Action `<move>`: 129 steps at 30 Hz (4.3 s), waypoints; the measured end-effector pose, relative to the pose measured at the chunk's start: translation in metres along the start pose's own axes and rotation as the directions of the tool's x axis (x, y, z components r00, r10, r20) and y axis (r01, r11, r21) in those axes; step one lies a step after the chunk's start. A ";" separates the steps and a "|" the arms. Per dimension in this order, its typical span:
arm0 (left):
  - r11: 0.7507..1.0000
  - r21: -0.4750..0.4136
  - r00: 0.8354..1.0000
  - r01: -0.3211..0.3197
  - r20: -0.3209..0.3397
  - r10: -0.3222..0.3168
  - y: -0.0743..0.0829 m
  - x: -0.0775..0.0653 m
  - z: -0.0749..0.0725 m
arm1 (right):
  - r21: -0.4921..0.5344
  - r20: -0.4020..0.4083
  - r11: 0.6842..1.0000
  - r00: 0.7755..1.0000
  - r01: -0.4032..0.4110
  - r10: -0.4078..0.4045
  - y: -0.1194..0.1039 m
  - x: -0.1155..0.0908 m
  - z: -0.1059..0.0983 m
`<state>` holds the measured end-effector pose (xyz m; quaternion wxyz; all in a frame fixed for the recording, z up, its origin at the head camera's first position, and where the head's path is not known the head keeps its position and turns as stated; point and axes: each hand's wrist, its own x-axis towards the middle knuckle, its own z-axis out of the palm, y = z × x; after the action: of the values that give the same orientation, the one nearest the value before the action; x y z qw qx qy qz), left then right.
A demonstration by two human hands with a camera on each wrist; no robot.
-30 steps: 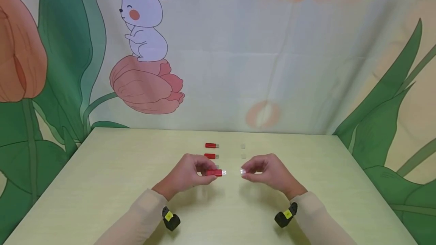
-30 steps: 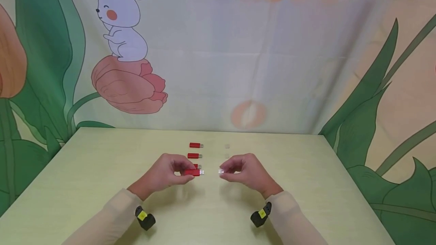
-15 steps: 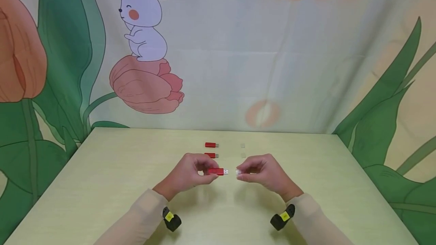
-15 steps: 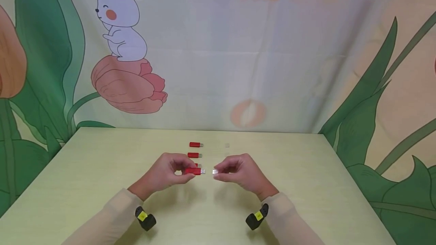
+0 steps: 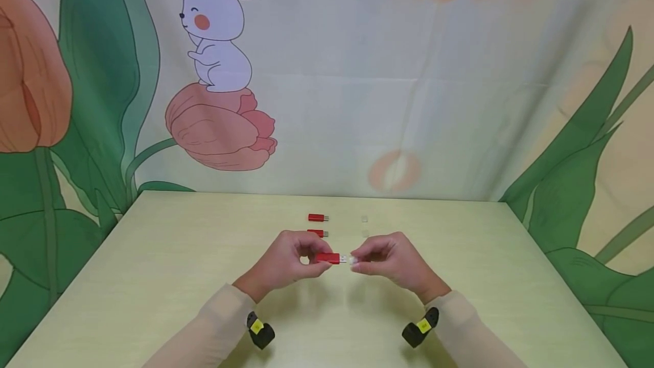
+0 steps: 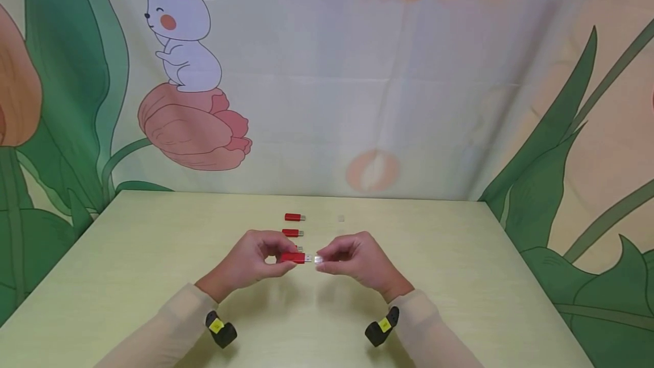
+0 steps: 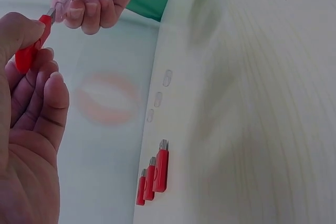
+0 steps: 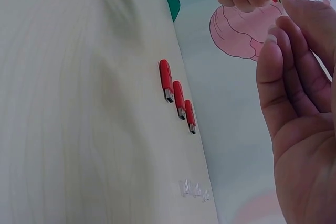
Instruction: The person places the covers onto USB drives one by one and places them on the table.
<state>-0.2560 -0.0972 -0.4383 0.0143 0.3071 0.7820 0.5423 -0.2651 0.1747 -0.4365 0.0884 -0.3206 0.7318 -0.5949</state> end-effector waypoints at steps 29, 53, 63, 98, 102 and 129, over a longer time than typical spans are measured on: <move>0.996 0.079 0.999 -0.041 0.009 0.040 -0.001 0.001 0.005 | -0.059 0.001 0.998 1.000 0.031 -0.031 0.000 0.003 0.007; 0.994 0.102 0.999 -0.045 0.019 0.043 0.001 0.002 0.006 | -0.065 0.002 0.997 0.999 0.040 -0.040 0.000 0.003 0.008; 0.990 0.128 0.998 -0.054 0.031 0.051 0.003 0.002 0.006 | -0.073 -0.002 0.996 0.999 0.046 -0.047 0.001 0.004 0.009; 0.977 0.212 0.997 -0.021 0.071 0.006 -0.004 0.005 0.008 | -0.173 -0.047 0.980 0.995 -0.097 0.091 0.011 0.007 0.016; 0.975 0.220 0.997 0.006 0.073 -0.023 -0.010 0.006 0.008 | -0.214 -0.058 0.966 0.989 -0.144 0.134 0.017 0.010 0.015; 0.868 0.496 0.989 0.017 0.119 -0.087 -0.038 0.031 0.019 | -0.420 -0.163 0.847 0.945 -0.327 0.284 0.041 0.016 0.007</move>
<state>-0.2919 -0.0748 -0.4689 0.0037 0.3158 0.8996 0.3016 -0.2892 0.1636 -0.4721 0.0722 -0.1831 0.8922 -0.4064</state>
